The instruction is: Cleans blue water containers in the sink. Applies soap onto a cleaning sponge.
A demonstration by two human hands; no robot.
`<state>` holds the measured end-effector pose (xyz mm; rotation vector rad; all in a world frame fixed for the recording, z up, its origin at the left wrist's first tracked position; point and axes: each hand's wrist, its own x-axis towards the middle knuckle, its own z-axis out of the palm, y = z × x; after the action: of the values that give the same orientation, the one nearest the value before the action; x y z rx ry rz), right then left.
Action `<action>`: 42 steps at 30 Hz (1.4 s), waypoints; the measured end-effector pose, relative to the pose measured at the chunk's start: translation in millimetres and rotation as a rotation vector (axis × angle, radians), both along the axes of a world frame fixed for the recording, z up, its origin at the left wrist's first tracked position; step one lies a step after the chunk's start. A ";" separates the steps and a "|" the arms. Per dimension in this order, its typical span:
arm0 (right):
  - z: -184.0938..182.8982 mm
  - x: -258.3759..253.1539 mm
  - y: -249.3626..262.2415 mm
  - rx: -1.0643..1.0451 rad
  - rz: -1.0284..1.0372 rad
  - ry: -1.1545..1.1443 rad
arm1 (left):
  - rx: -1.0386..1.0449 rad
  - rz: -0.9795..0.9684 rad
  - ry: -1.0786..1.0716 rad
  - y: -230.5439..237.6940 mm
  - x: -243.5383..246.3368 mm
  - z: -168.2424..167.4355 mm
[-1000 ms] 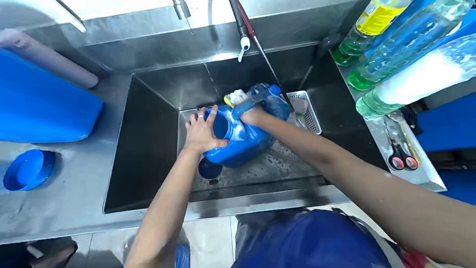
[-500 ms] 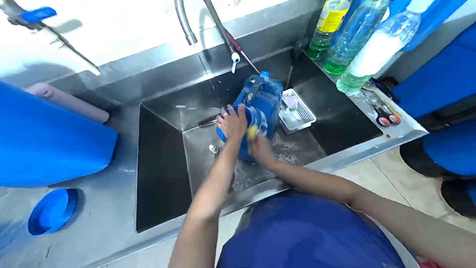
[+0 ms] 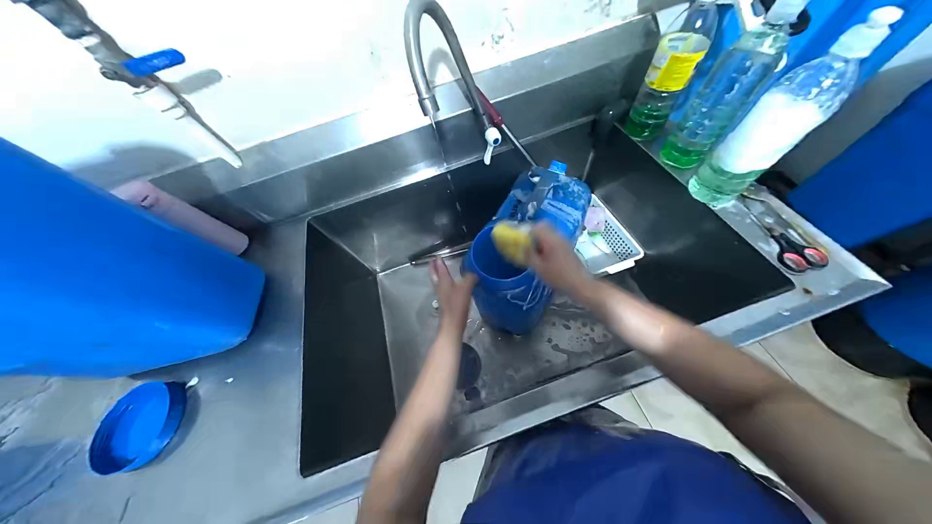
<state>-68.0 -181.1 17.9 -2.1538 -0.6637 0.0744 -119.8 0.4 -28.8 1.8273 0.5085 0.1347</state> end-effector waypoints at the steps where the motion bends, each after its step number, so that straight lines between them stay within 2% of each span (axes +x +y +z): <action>1: 5.8 36.0 -1.7 -0.092 -0.030 -0.081 | -0.026 -0.020 0.050 -10.8 -10.6 -13.9; 3: 0.9 83.7 17.4 -0.300 0.024 -0.018 | -0.101 0.029 -0.016 -44.7 -15.9 -48.6; 5: -11.5 93.6 56.9 -0.397 0.166 0.028 | -0.129 0.152 -0.109 -64.4 -5.7 -63.3; 8: -19.2 64.2 88.7 -0.467 0.599 -0.103 | -0.051 0.146 -0.011 -73.1 -7.4 -51.7; 10: -7.6 32.3 74.4 -0.507 0.925 -0.099 | 0.092 0.128 0.185 -73.5 -18.8 -40.1; 11: -0.5 25.3 53.6 -0.456 0.998 -0.081 | 0.184 0.113 0.267 -74.7 -25.7 -33.0; 12: 9.2 31.0 26.5 -0.346 0.973 -0.062 | 0.282 0.118 0.160 -73.5 -26.9 -27.6; 13: 19.9 47.7 -2.7 -0.211 0.839 -0.048 | 0.383 0.102 -0.074 -69.2 -14.5 -18.9; 14: 21.7 74.0 -28.5 -0.061 0.639 -0.063 | 0.500 0.078 -0.241 -69.6 8.4 -2.0; 15: 9.1 109.2 -48.6 0.047 0.420 -0.145 | 0.601 0.011 -0.286 -75.6 35.5 19.8; 17: -42.6 185.2 -75.3 0.022 0.085 -0.113 | 0.743 -0.208 -0.047 -97.5 100.5 58.1; 18: -76.2 214.7 -83.4 0.011 -0.019 -0.014 | 0.810 -0.299 0.137 -110.3 137.0 63.7; 20: -123.5 255.4 -92.7 0.048 -0.127 0.229 | 0.884 -0.362 0.425 -130.8 194.3 51.1; 21: -129.3 258.8 -96.3 0.062 -0.133 0.334 | 0.874 -0.343 0.497 -137.9 206.1 41.7; 23: -103.2 241.4 -95.0 0.126 -0.092 0.252 | 0.848 -0.319 0.579 -140.7 212.8 38.5; 25: -83.2 216.3 -88.2 0.186 -0.038 0.175 | 0.836 -0.328 0.630 -137.7 203.5 39.9; 27: -94.2 222.5 -87.8 0.151 -0.057 0.400 | 0.858 -0.408 0.633 -132.1 181.3 38.5; 29: -110.2 230.6 -78.3 0.135 -0.033 0.611 | 0.908 -0.640 0.656 -121.2 155.2 45.3; 30: -106.8 210.7 -71.6 0.135 0.045 0.625 | 0.931 -0.781 0.673 -115.4 136.5 49.8; 32: -77.7 135.9 -58.4 0.146 0.316 0.437 | 0.918 -0.925 0.620 -104.7 91.9 59.0; 34: -39.6 71.2 -66.0 0.078 0.545 0.317 | 0.882 -0.867 0.535 -100.4 46.9 62.6; 35: -38.1 62.4 -71.4 0.054 0.565 0.326 | 0.915 -0.848 0.498 -100.7 32.3 60.5; 38: -79.2 106.6 -79.4 -0.012 0.432 0.641 | 1.037 -0.675 0.275 -105.4 13.6 44.2; 39: -95.2 118.5 -83.0 0.014 0.332 0.742 | 1.065 -0.608 0.159 -104.0 8.1 36.8; 40: -107.1 123.3 -86.1 0.135 0.212 0.761 | 1.083 -0.536 0.053 -97.5 4.4 31.4; 41: -97.8 124.8 -84.8 0.296 0.091 0.742 | 1.087 -0.447 -0.043 -85.6 4.9 30.4; 42: -67.4 121.5 -81.3 0.438 0.016 0.727 | 1.041 -0.350 -0.088 -72.1 5.6 34.0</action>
<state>53.5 -262.5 -49.5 -1.5398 -0.2350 0.6280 -114.2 -71.7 5.3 2.8741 0.0072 0.2698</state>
